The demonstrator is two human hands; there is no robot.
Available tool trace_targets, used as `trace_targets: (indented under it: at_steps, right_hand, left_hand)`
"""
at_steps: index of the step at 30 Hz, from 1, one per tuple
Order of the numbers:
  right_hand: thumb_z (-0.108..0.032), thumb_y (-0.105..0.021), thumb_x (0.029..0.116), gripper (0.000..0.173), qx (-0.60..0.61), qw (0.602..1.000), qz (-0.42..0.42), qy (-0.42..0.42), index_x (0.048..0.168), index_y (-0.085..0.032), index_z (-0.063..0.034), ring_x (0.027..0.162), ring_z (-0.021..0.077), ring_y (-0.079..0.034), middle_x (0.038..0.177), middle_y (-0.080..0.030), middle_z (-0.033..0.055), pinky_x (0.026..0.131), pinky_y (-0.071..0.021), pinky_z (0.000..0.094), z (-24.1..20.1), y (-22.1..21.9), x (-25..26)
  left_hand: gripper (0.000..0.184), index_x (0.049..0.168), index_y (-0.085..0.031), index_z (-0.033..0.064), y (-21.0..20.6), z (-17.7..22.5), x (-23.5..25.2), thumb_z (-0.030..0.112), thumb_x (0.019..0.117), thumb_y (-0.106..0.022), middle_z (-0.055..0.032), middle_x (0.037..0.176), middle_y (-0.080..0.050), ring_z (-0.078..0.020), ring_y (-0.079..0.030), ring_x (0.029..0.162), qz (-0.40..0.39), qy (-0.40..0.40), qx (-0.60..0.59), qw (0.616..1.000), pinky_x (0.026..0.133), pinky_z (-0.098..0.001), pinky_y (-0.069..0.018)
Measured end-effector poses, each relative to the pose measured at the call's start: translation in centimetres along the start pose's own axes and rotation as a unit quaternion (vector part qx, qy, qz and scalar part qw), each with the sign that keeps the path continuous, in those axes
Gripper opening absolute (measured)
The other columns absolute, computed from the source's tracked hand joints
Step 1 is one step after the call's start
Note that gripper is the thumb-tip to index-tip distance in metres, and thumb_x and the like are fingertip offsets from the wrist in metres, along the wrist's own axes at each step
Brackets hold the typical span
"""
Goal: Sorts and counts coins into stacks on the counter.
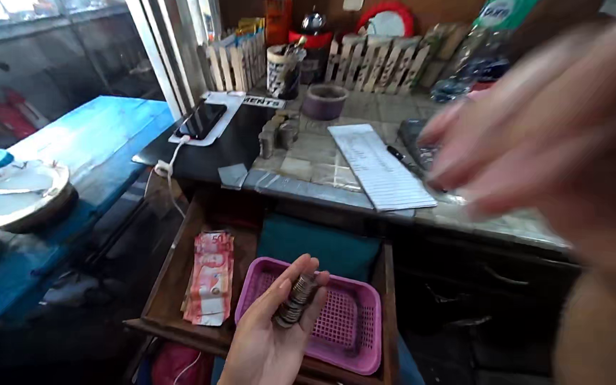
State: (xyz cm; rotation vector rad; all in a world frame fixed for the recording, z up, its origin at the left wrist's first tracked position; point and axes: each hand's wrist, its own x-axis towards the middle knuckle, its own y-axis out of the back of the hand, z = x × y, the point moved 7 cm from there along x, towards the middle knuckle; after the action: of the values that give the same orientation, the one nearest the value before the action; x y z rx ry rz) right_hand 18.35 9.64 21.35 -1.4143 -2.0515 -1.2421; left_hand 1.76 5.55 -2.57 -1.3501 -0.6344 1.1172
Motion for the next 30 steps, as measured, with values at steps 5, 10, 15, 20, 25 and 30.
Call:
trace_targets:
  at_steps: [5,10,15,20,25,30]
  right_hand:
    - [-0.019,-0.061,0.0999,0.021,-0.051,0.99,-0.086,-0.102,0.111,-0.076,-0.0108,0.111,0.0084,-0.067,0.117,-0.072,-0.0025,0.095,-0.0587,0.027,5.8,-10.1,-7.1]
    - [-0.025,-0.058,0.1019,0.025,0.007,0.979,-0.099,-0.178,0.117,-0.076,-0.0155,0.119,0.0083,-0.064,0.125,-0.07,-0.0045,0.098,-0.0583,0.0273,7.6,-13.8,-11.3]
    - [-0.024,-0.065,0.0989,0.022,0.045,0.975,-0.098,-0.196,0.114,-0.076,-0.0136,0.115,0.0105,-0.067,0.122,-0.07,-0.0034,0.094,-0.0609,0.0278,6.7,-14.0,-12.1]
    - [-0.026,-0.07,0.0961,0.022,0.049,0.977,-0.097,-0.184,0.115,-0.076,-0.0147,0.116,0.0123,-0.067,0.122,-0.07,-0.0026,0.094,-0.0615,0.0293,5.4,-14.0,-12.0]
    - [-0.024,-0.072,0.0946,0.022,0.04,0.981,-0.088,-0.168,0.114,-0.075,-0.015,0.114,0.0124,-0.067,0.122,-0.07,-0.0024,0.092,-0.0621,0.029,4.4,-13.9,-12.0]
    - [-0.023,-0.074,0.0933,0.022,0.041,0.982,-0.076,-0.165,0.114,-0.074,-0.0144,0.11,0.0122,-0.068,0.119,-0.071,-0.003,0.09,-0.0627,0.0288,4.1,-13.5,-12.5]
  left_hand:
    - [0.045,0.148,-0.048,-0.0021,1.2,0.9,-2.1,0.0,0.1045,-0.035,-0.0197,0.145,-0.054,-0.0265,-0.059,0.13,-0.036,-0.016,0.049,0.998,0.115,-0.0389,-0.044]
    - [0.045,0.149,-0.047,-0.0023,1.9,0.8,-3.8,-0.001,0.104,-0.043,-0.0199,0.146,-0.054,-0.0262,-0.06,0.129,-0.054,-0.011,0.015,0.998,0.115,-0.0399,-0.0444]
    - [0.044,0.146,-0.048,-0.0059,1.8,0.7,-5.4,0.006,0.1043,-0.044,-0.0249,0.141,-0.056,-0.0314,-0.061,0.127,-0.061,0.028,-0.039,0.997,0.113,-0.0425,-0.0453]
    - [0.048,0.149,-0.045,-0.0061,1.2,1.0,-6.5,0.011,0.104,-0.047,-0.0247,0.144,-0.054,-0.0325,-0.057,0.131,-0.096,0.042,-0.029,0.994,0.117,-0.0456,-0.0408]
    - [0.051,0.151,-0.042,-0.0057,0.7,0.9,-7.1,0.012,0.1032,-0.047,-0.024,0.147,-0.051,-0.0324,-0.053,0.136,-0.109,0.049,-0.03,0.992,0.12,-0.0458,-0.0362]
    - [0.054,0.153,-0.04,-0.0054,0.5,0.5,-7.4,0.013,0.1026,-0.047,-0.0243,0.15,-0.049,-0.0322,-0.05,0.139,-0.118,0.064,-0.041,0.99,0.122,-0.0457,-0.0332]
